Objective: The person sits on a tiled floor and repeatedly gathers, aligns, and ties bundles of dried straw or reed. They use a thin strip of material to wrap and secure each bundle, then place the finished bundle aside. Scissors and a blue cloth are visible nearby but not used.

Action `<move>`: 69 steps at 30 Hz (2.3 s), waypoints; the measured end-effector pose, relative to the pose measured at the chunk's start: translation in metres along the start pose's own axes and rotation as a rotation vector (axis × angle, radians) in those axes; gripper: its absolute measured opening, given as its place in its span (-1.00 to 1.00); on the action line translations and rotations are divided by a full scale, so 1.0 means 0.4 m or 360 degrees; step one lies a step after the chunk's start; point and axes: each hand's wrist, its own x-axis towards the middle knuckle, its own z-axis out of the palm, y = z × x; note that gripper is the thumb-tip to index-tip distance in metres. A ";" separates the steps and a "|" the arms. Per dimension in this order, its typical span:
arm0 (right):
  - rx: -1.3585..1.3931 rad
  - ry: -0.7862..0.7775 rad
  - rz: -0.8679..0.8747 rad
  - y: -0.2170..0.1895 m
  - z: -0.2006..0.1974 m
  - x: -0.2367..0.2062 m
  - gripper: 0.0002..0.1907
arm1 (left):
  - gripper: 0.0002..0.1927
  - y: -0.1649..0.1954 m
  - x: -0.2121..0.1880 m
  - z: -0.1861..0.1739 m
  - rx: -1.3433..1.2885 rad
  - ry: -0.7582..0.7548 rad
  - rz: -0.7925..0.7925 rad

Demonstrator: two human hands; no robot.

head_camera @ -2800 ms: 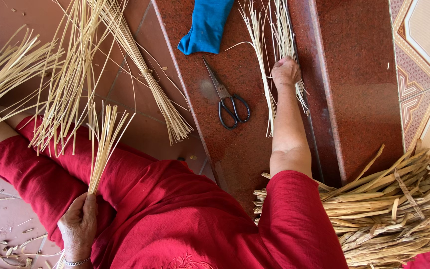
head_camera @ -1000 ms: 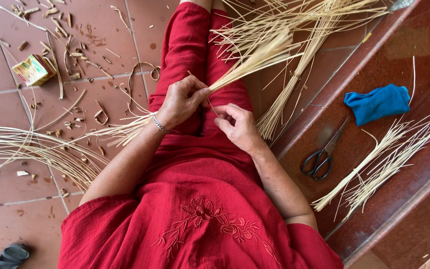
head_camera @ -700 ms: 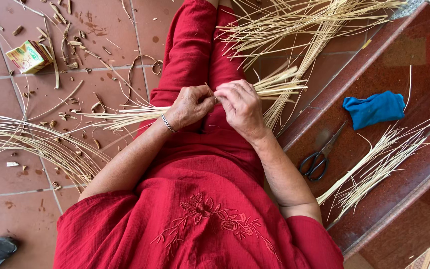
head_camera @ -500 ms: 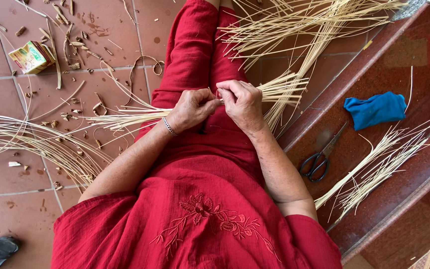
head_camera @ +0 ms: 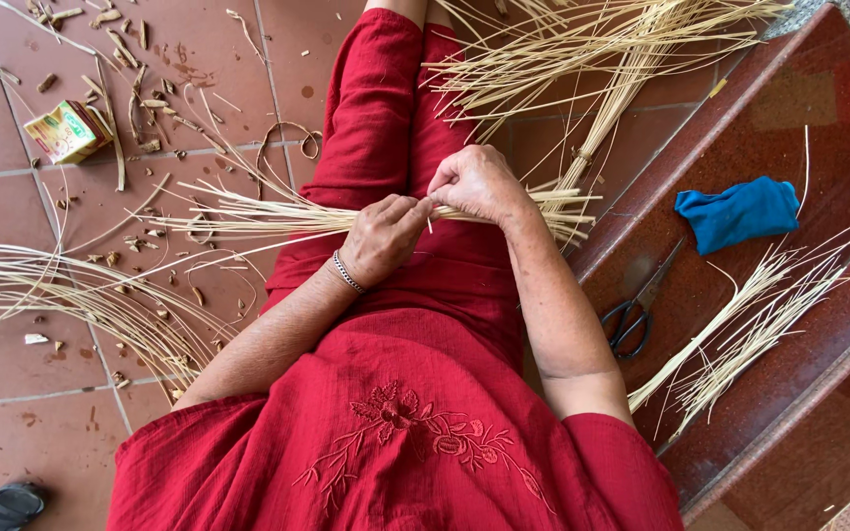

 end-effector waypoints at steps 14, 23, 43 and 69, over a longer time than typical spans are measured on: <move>-0.0141 0.1471 -0.0954 -0.116 -0.022 -0.131 -0.82 | -0.86 -0.094 0.069 -0.058 -0.0435 0.0078 -0.0822; 0.0505 0.0783 -0.0681 -0.076 0.122 -0.098 -0.68 | -0.72 -0.106 0.096 -0.120 -0.1505 -0.0292 -0.1452; 0.1943 0.0322 -0.0380 -0.044 0.139 -0.042 -0.73 | -0.73 -0.105 0.054 -0.112 -0.1660 -0.0409 -0.1229; 0.2094 0.0695 -0.0293 -0.154 0.203 -0.021 -0.81 | -0.84 -0.030 0.107 -0.172 -0.1727 0.0462 -0.1382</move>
